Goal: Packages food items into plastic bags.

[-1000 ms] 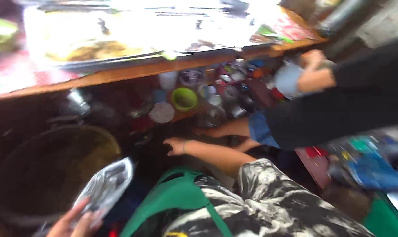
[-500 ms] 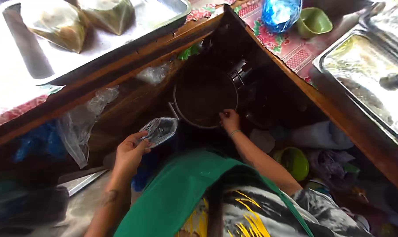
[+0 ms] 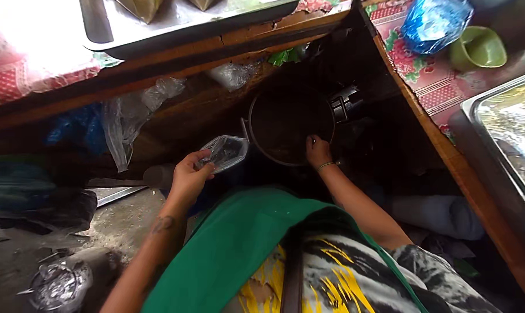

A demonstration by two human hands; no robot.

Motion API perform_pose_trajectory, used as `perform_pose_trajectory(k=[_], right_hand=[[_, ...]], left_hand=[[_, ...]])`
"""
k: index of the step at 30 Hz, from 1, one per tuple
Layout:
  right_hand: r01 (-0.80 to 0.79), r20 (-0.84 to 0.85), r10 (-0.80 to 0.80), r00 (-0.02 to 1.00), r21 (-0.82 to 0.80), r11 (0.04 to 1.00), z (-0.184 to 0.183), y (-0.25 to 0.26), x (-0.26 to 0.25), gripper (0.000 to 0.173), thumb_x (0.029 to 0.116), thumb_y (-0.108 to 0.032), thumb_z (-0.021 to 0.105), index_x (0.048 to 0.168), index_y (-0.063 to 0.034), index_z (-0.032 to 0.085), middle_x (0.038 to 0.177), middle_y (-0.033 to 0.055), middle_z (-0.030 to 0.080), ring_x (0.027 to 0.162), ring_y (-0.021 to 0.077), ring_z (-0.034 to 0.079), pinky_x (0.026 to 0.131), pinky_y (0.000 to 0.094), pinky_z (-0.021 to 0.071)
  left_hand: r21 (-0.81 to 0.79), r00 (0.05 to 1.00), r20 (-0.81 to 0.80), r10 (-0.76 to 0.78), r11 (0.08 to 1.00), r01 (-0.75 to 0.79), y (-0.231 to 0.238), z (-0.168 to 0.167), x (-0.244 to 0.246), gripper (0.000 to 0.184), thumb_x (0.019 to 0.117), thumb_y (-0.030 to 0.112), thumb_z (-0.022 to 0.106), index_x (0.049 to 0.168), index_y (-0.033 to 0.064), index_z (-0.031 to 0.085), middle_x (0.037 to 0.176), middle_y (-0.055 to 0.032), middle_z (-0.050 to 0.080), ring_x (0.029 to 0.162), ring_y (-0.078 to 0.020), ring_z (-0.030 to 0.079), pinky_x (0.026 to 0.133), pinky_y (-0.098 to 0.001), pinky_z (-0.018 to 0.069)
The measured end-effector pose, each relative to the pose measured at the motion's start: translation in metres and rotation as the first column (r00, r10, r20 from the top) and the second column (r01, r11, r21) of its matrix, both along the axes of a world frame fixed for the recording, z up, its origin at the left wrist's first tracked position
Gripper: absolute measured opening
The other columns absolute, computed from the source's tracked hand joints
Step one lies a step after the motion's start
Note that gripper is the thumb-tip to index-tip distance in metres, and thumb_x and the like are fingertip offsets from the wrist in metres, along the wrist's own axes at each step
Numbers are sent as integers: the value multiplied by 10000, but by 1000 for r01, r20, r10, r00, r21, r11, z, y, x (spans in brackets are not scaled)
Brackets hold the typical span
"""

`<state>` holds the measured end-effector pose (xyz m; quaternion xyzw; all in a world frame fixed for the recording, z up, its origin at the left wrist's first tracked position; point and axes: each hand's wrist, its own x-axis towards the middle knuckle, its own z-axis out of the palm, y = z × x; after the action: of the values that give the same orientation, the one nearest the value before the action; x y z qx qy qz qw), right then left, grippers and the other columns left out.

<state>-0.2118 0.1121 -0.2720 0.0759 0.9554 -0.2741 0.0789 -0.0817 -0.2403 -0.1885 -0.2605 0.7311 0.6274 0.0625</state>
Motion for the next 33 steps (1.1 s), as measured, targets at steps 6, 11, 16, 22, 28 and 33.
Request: perform_pose_trajectory(k=[6,11,16,22,28,33], right_hand=[[383,113,-373,921,-441,812,-20,1,-12,443,1140,-277,360,1343,72,542,928,233,698,718,278,716,717,443,610],[450,119,-469,875,-558,697,-15,15,-4,437,1141,-309,362,1345,33,541,896,171,707,660,189,704,641,344,601],[493,139,-566,812,-681,541,12,32,14,409,1146,-291,343,1335,11,543,845,127,680,607,169,689,584,307,596],[450,102,-602,792,-764,462,40,35,28,372,1146,-267,344,1280,-1,569,814,88,688,602,149,682,566,280,584],[390,33,-631,775,-810,437,59,33,38,341,1145,-244,352,1261,-7,568,779,64,694,583,135,686,544,265,588],[152,-278,-363,889,-570,807,65,24,52,376,1132,-232,387,1345,22,563,856,86,705,659,121,710,638,280,621]], left_hand=[[10,999,-15,-44,999,44,6,6,-5,343,983,20,645,1323,47,612,1147,-144,680,843,-180,717,729,-335,620],[24,996,-34,-80,996,81,7,7,-8,339,982,21,649,1318,47,618,1161,-139,687,857,-184,724,736,-340,621],[30,995,-34,-94,995,95,1,6,-9,322,995,34,639,1316,59,617,1143,-135,681,839,-168,714,731,-318,610],[35,993,-61,-100,994,103,-7,6,-13,327,992,28,635,1316,62,619,1152,-130,681,827,-155,707,724,-309,604],[20,989,-68,-132,991,134,-10,6,-10,352,1021,72,595,1372,66,572,1114,-162,650,819,-176,670,748,-328,570],[73,994,-80,-78,994,84,-18,4,-16,322,978,5,627,1300,24,623,1110,-154,675,843,-171,710,730,-314,612]])
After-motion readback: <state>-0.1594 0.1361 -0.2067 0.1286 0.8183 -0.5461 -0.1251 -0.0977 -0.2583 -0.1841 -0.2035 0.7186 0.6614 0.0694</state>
